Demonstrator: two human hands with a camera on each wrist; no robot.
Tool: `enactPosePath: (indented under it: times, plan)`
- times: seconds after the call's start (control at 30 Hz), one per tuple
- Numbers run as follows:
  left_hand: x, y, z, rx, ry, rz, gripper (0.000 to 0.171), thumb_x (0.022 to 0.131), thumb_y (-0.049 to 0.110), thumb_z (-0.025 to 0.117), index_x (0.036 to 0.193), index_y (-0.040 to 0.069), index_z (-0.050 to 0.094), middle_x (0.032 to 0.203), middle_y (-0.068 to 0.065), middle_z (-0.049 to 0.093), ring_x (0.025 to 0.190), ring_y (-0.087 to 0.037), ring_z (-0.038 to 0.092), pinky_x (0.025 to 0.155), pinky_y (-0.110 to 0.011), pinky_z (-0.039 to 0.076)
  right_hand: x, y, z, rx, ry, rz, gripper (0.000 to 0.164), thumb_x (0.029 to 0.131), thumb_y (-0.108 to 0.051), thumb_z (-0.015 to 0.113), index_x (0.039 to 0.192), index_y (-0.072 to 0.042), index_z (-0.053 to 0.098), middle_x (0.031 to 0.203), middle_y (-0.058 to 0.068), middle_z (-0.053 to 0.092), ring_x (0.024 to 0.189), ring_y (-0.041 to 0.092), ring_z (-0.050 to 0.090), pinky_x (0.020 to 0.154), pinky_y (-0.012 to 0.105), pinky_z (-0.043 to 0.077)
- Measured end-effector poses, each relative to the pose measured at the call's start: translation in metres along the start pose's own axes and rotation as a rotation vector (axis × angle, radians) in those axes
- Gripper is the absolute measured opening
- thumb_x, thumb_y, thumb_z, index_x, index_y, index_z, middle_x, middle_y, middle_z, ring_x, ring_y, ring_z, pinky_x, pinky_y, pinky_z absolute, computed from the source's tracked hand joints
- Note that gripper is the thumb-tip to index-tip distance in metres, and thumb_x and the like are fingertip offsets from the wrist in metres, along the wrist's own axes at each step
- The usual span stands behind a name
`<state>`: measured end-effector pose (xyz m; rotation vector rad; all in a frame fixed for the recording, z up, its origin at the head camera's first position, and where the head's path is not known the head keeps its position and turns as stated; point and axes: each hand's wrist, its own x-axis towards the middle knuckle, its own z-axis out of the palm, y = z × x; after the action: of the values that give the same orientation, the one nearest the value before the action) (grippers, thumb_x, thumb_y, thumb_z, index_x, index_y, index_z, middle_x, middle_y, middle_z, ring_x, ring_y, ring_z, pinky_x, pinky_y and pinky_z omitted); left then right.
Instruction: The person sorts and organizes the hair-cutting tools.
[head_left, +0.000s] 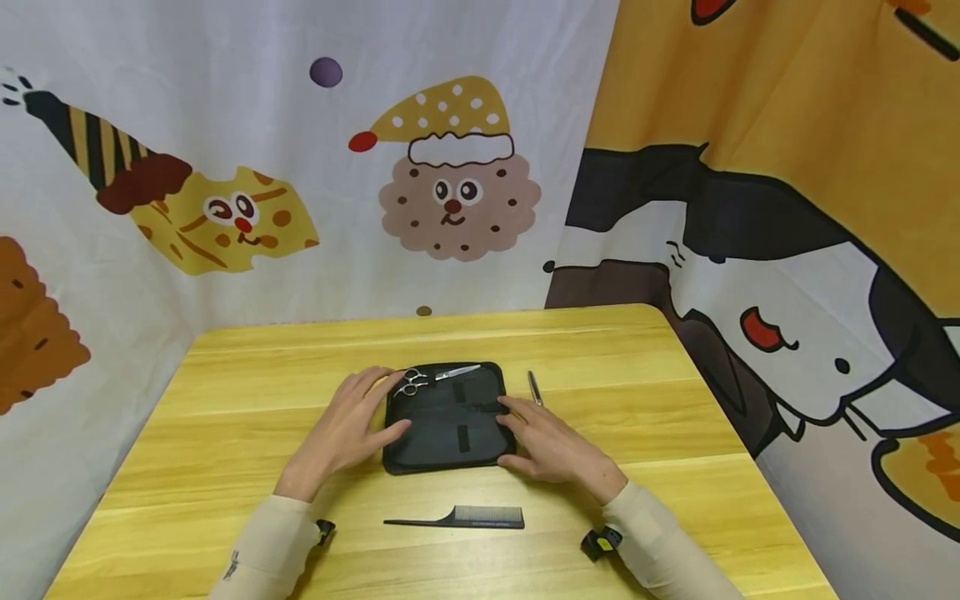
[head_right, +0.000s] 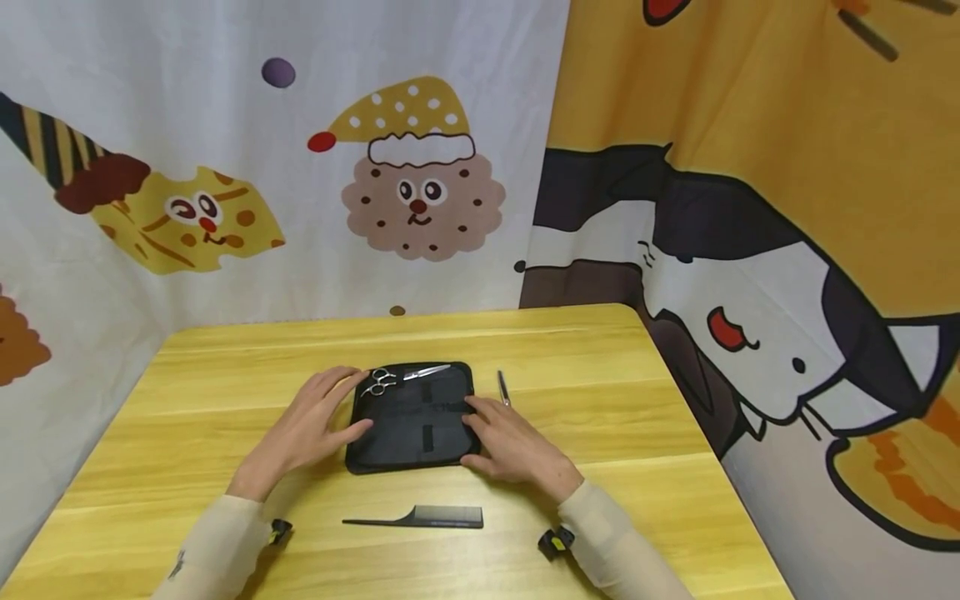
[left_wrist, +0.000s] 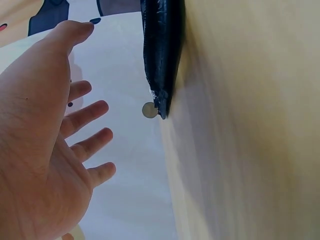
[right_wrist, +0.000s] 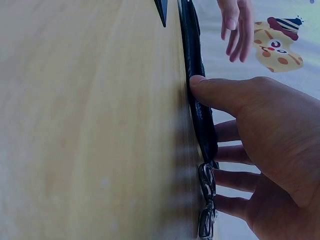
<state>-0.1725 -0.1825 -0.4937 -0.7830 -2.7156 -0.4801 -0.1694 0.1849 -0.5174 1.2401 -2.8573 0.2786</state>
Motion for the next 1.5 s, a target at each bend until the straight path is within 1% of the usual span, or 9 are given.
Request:
enactPosePath:
  times: [0.2,0.4,0.63,0.87,1.07,1.27,1.5]
  plan:
    - [-0.010,0.002,-0.001,0.023,-0.026,-0.022,0.083,0.089,0.055,0.072,0.155,0.010,0.049,0.149,-0.015,0.050,0.140,-0.036,0.035,0.117,-0.063,0.024,0.000,-0.001,0.000,0.004,0.005,-0.002,0.068,0.098,-0.052,0.064,0.144,-0.002,0.060,0.161,0.021,0.035,0.144,0.035,0.033,0.117,0.052,0.034]
    - [-0.021,0.003,0.001,0.022,-0.044,-0.030,0.083,0.089,0.057,0.072,0.153,0.009,0.052,0.150,-0.015,0.050,0.141,-0.038,0.035,0.116,-0.065,0.024,0.000,-0.001,-0.001,0.013,0.003,-0.007,0.068,0.098,-0.053,0.064,0.143,-0.002,0.060,0.161,0.021,0.036,0.145,0.035,0.033,0.118,0.051,0.034]
    - [-0.027,0.006,0.007,0.009,-0.067,-0.040,0.082,0.089,0.058,0.072,0.151,0.007,0.055,0.148,-0.016,0.053,0.141,-0.039,0.036,0.116,-0.066,0.025,0.000,-0.002,-0.001,0.017,0.004,-0.001,0.068,0.098,-0.052,0.064,0.143,-0.002,0.060,0.161,0.021,0.036,0.144,0.034,0.034,0.117,0.051,0.034]
    - [-0.032,0.009,0.008,-0.023,-0.099,-0.060,0.086,0.086,0.060,0.074,0.149,0.004,0.056,0.147,-0.019,0.053,0.137,-0.037,0.042,0.115,-0.061,0.032,0.000,-0.003,-0.001,0.012,-0.001,0.000,0.068,0.098,-0.052,0.064,0.143,-0.003,0.060,0.161,0.021,0.035,0.144,0.034,0.034,0.117,0.050,0.034]
    - [-0.037,0.011,0.008,-0.066,-0.140,-0.089,0.091,0.081,0.059,0.079,0.149,0.003,0.056,0.151,-0.022,0.049,0.135,-0.039,0.044,0.112,-0.058,0.038,0.000,-0.002,0.000,0.008,0.006,-0.003,0.068,0.098,-0.053,0.064,0.143,-0.003,0.060,0.161,0.020,0.036,0.144,0.034,0.034,0.117,0.051,0.035]
    - [-0.038,0.011,0.009,-0.096,-0.144,-0.078,0.090,0.077,0.054,0.084,0.144,-0.001,0.060,0.151,-0.021,0.049,0.133,-0.038,0.047,0.109,-0.056,0.042,0.000,-0.001,0.001,0.012,0.004,-0.001,0.068,0.098,-0.053,0.064,0.143,-0.003,0.060,0.161,0.020,0.035,0.145,0.033,0.033,0.117,0.050,0.035]
    - [-0.038,0.013,0.008,-0.132,-0.179,-0.100,0.090,0.078,0.051,0.085,0.145,-0.003,0.058,0.153,-0.021,0.046,0.134,-0.036,0.048,0.107,-0.053,0.046,0.000,-0.001,0.000,0.015,0.009,-0.002,0.068,0.097,-0.052,0.065,0.143,-0.002,0.060,0.161,0.021,0.036,0.144,0.035,0.034,0.116,0.052,0.035]
